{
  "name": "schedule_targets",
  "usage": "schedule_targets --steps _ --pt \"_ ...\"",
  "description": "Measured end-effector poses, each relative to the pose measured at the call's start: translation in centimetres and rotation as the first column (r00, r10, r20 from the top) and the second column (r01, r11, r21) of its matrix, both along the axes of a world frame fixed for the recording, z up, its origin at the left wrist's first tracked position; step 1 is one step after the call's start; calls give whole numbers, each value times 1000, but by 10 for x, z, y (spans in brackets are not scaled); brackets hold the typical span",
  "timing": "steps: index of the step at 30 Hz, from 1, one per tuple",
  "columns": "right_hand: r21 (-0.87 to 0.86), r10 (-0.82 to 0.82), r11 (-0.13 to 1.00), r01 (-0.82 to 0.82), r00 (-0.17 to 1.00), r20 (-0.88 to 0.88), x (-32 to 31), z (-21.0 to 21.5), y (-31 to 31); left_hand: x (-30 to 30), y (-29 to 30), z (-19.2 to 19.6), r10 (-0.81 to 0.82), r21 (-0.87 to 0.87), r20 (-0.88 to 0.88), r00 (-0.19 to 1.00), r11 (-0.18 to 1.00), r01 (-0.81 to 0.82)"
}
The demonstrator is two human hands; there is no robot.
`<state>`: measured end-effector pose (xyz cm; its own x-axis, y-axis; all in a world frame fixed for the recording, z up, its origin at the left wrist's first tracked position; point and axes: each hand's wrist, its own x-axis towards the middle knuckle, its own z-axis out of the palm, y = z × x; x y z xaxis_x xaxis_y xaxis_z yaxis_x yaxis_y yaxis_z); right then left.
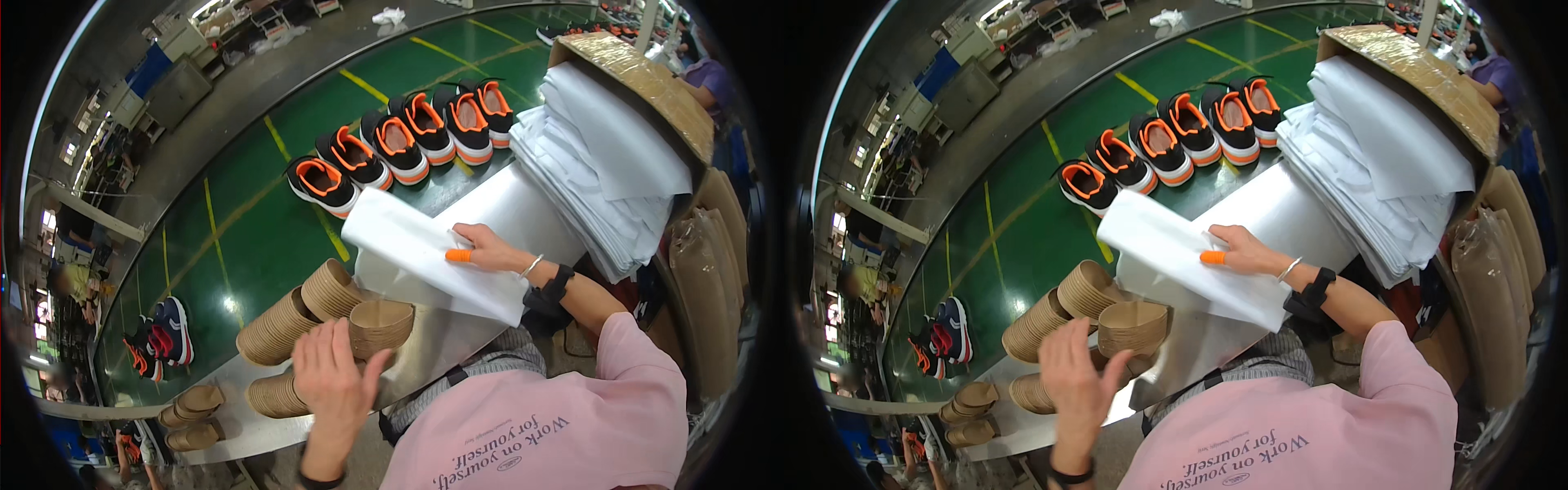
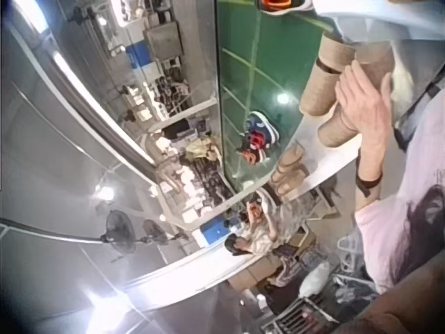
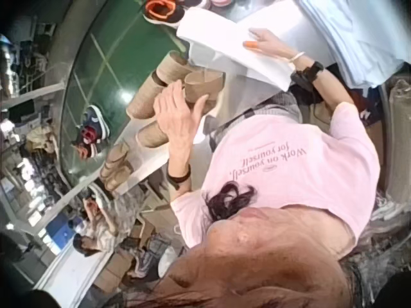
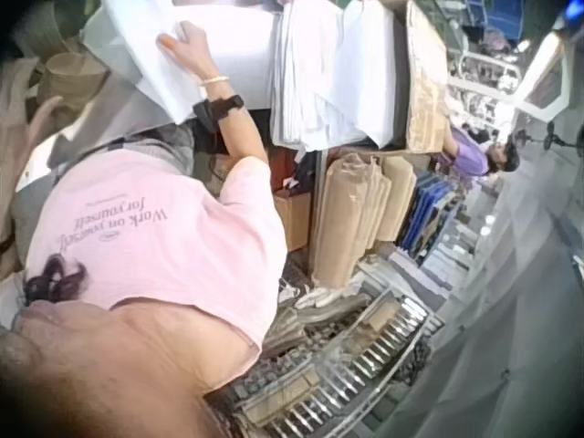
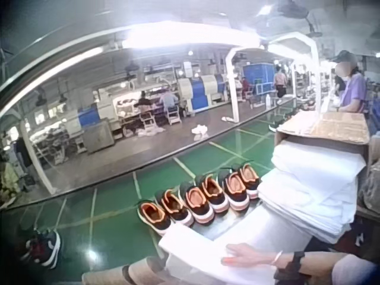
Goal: Packaging manufactured shoes by inserting paper forms and wrapping them in tissue paper on a conveyor line.
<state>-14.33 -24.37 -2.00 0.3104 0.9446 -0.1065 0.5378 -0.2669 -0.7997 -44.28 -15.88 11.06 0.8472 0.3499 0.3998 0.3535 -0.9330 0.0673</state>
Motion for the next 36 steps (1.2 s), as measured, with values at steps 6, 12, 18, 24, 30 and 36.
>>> schedule_targets --steps 6,12,18,24,30,36 --pt "-4 -197 978 208 933 301 50 -2 -17 32 -12 -64 272 -73 156 949 962 -264" --pt "598 -444 801 29 700 560 14 47 -15 9 -8 -44 58 -182 56 997 982 -47" --pt "424 442 839 -341 882 -164 -137 56 7 -10 2 -28 -141 -208 -86 986 971 120" --pt "524 290 851 -7 839 -460 -188 26 26 -27 28 -23 -83 -248 -143 986 968 45" --pt "497 156 833 245 758 -633 -142 28 27 -49 39 -35 31 -221 -64 998 974 -44" --pt "725 666 674 -142 540 -514 -105 85 11 -6 9 -27 -64 -674 388 919 661 330"
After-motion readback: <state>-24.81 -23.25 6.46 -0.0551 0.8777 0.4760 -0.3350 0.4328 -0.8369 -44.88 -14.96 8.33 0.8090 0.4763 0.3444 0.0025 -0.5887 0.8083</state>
